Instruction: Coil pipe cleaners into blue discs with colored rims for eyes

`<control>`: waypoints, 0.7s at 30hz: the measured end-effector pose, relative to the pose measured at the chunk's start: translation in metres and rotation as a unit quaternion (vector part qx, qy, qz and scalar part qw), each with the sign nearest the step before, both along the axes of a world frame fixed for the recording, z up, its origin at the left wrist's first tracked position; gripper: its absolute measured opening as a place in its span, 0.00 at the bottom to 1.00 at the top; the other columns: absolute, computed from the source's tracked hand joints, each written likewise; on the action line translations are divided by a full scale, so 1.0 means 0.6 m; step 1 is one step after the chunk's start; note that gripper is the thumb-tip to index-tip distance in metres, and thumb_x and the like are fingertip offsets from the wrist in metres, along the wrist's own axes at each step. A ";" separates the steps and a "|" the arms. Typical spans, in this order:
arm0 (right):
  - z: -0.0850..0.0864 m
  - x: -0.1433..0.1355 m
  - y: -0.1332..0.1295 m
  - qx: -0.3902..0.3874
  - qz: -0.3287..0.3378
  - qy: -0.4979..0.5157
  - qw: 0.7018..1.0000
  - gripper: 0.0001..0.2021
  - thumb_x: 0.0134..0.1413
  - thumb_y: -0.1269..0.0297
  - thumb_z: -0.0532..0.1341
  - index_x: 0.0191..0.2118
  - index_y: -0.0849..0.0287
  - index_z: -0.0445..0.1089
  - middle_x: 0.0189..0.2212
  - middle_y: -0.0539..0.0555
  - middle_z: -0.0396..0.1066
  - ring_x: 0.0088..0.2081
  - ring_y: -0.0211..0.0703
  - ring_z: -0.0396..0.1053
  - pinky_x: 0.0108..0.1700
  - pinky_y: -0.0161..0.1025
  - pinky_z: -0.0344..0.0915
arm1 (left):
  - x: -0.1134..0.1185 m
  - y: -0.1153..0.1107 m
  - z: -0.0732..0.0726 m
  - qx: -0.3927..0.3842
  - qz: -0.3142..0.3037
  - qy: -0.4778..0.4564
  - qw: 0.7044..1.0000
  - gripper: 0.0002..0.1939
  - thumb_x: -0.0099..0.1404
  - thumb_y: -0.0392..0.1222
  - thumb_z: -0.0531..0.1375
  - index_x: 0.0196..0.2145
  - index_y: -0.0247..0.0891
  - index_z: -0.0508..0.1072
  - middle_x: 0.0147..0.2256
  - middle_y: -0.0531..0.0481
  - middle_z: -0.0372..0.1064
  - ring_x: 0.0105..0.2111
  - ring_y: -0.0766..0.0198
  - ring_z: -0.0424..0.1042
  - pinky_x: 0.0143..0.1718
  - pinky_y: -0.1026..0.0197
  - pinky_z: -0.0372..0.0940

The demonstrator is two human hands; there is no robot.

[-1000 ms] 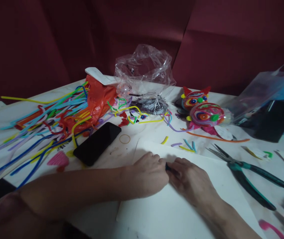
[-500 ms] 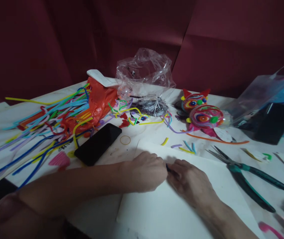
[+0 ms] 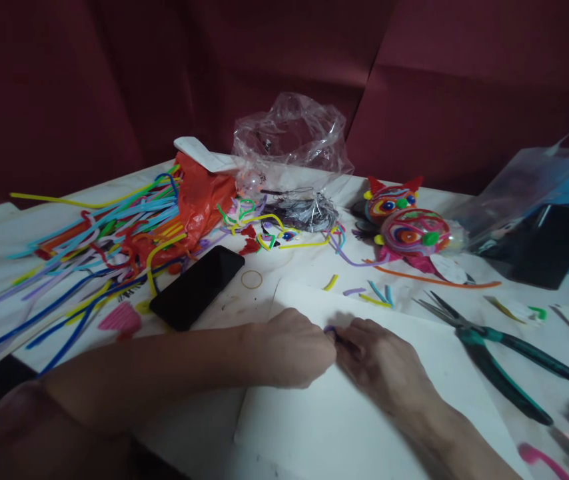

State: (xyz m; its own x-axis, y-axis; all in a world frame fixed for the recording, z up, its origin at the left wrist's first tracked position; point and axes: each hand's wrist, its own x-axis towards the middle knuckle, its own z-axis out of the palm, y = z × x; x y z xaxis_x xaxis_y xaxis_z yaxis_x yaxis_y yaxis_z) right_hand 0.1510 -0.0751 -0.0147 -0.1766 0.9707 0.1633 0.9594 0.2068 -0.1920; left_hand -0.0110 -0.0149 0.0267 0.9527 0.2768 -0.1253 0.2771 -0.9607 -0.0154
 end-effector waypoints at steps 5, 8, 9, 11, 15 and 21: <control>0.000 -0.001 -0.001 0.003 -0.009 -0.005 1.000 0.09 0.53 0.68 0.54 0.29 0.56 0.70 0.26 0.50 0.64 0.29 0.41 0.63 0.26 0.35 0.53 | 0.000 0.001 -0.003 0.002 0.005 -0.006 1.000 0.08 0.59 0.42 0.57 0.32 0.33 0.69 0.23 0.49 0.70 0.22 0.59 0.70 0.15 0.61 0.49; 0.002 -0.002 -0.002 -0.001 -0.006 -0.008 1.000 0.07 0.51 0.70 0.55 0.28 0.56 0.70 0.25 0.50 0.64 0.28 0.41 0.63 0.25 0.34 0.52 | 0.003 0.001 -0.016 0.028 0.012 -0.046 0.998 0.06 0.59 0.40 0.56 0.30 0.34 0.68 0.25 0.49 0.70 0.24 0.59 0.70 0.19 0.61 0.55; 0.002 -0.002 -0.002 -0.003 -0.005 -0.009 1.000 0.07 0.50 0.70 0.55 0.27 0.57 0.69 0.25 0.49 0.64 0.28 0.41 0.62 0.25 0.34 0.52 | 0.004 0.001 -0.021 0.033 0.011 -0.056 0.998 0.05 0.59 0.39 0.56 0.29 0.34 0.68 0.25 0.48 0.70 0.24 0.59 0.70 0.20 0.61 0.56; 0.003 -0.002 -0.001 -0.002 -0.007 -0.009 1.000 0.07 0.50 0.70 0.56 0.27 0.56 0.69 0.25 0.49 0.63 0.27 0.40 0.62 0.25 0.34 0.52 | 0.006 0.000 -0.027 0.032 0.009 -0.055 0.998 0.05 0.59 0.38 0.55 0.30 0.34 0.68 0.25 0.48 0.70 0.24 0.60 0.70 0.20 0.61 0.57; 0.001 -0.001 0.000 0.003 -0.007 -0.008 1.000 0.07 0.51 0.69 0.55 0.31 0.55 0.71 0.25 0.49 0.64 0.28 0.40 0.63 0.25 0.34 0.53 | 0.007 -0.001 -0.027 0.021 0.017 -0.022 0.999 0.10 0.60 0.40 0.55 0.37 0.31 0.68 0.23 0.48 0.69 0.21 0.61 0.69 0.17 0.62 0.54; 0.000 0.000 -0.001 0.011 -0.002 -0.010 1.000 0.08 0.52 0.69 0.54 0.31 0.55 0.71 0.25 0.49 0.64 0.28 0.40 0.63 0.25 0.34 0.53 | 0.007 0.001 -0.021 0.026 0.019 -0.020 0.999 0.13 0.59 0.42 0.55 0.38 0.30 0.69 0.22 0.48 0.69 0.19 0.60 0.70 0.14 0.62 0.50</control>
State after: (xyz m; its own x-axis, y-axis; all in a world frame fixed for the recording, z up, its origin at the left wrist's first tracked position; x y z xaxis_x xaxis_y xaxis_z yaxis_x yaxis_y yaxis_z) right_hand 0.1511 -0.0756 -0.0148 -0.1769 0.9673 0.1816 0.9636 0.2078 -0.1684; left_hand -0.0069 -0.0144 0.0139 0.9455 0.3174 -0.0721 0.3141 -0.9479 -0.0535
